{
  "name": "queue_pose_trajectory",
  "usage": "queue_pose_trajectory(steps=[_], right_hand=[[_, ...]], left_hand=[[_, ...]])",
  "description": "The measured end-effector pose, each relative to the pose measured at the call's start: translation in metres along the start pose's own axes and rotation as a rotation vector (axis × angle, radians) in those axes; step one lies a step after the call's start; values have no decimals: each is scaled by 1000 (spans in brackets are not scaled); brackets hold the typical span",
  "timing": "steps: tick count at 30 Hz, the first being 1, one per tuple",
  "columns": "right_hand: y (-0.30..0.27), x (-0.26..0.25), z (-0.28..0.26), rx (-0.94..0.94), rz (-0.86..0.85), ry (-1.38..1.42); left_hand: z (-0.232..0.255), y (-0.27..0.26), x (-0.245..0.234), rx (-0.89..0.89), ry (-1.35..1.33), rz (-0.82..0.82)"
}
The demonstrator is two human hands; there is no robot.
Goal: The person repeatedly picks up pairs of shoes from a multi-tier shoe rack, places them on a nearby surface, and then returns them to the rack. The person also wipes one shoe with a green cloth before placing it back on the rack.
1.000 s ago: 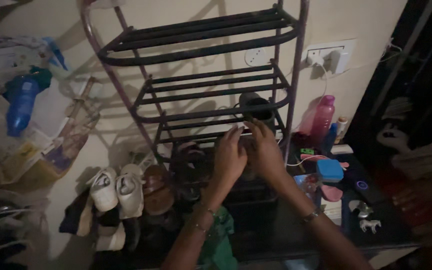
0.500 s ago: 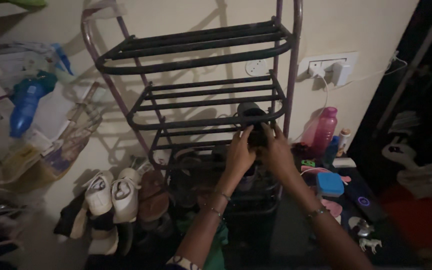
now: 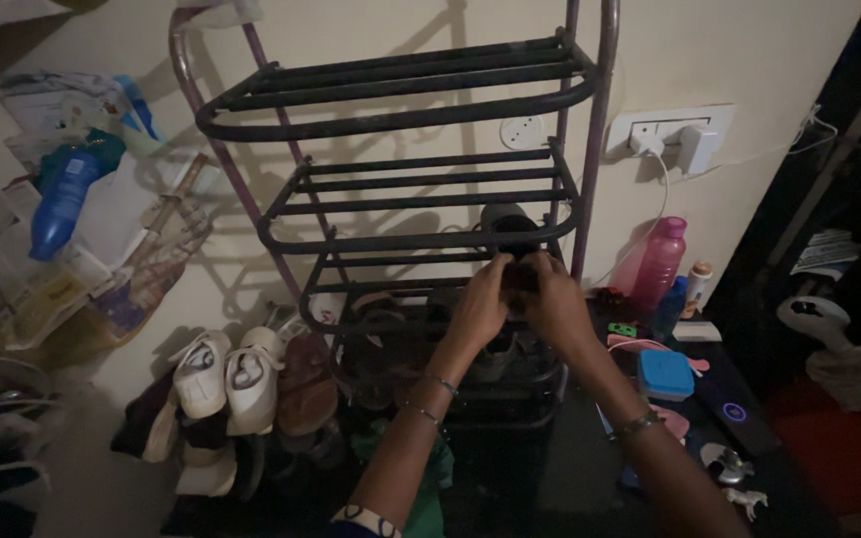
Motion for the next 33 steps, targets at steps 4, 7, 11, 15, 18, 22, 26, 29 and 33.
queue_pose_trajectory(steps=[4,7,11,15,18,22,26,29,33], right_hand=[[-1,-4,-2,-12,22,13],[-4,-6,-10,-17,21,-7],[-15,-17,-29,-17,10,30],[-32,-20,-51,-60,31,63],[-42,-19,-61,-19,45,110],[-60,-22,-88,-24,-8,83],[-72,-23,-115,-2,-46,140],[-78,-19,-134,-48,-48,202],[-89,-12,-160,-136,-35,186]], left_hand=[[4,-2,-2,-8,23,-16],[8,-4,-6,9,19,-7],[13,-16,-20,45,22,3],[17,-34,-36,40,-8,-2],[23,-54,-53,10,34,7],[40,-80,-81,2,39,23],[50,-103,-108,12,86,70],[57,-119,-130,55,86,137],[55,-140,-153,-6,82,162]])
Point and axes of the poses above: each hand's wrist, its own y-axis towards the middle knuckle, its own x-axis out of the palm, z = x × y, the point moved 10 cm from there along y, towards the middle knuckle, and after that the axes turned 4 degrees about z, right-handed, at the moved point
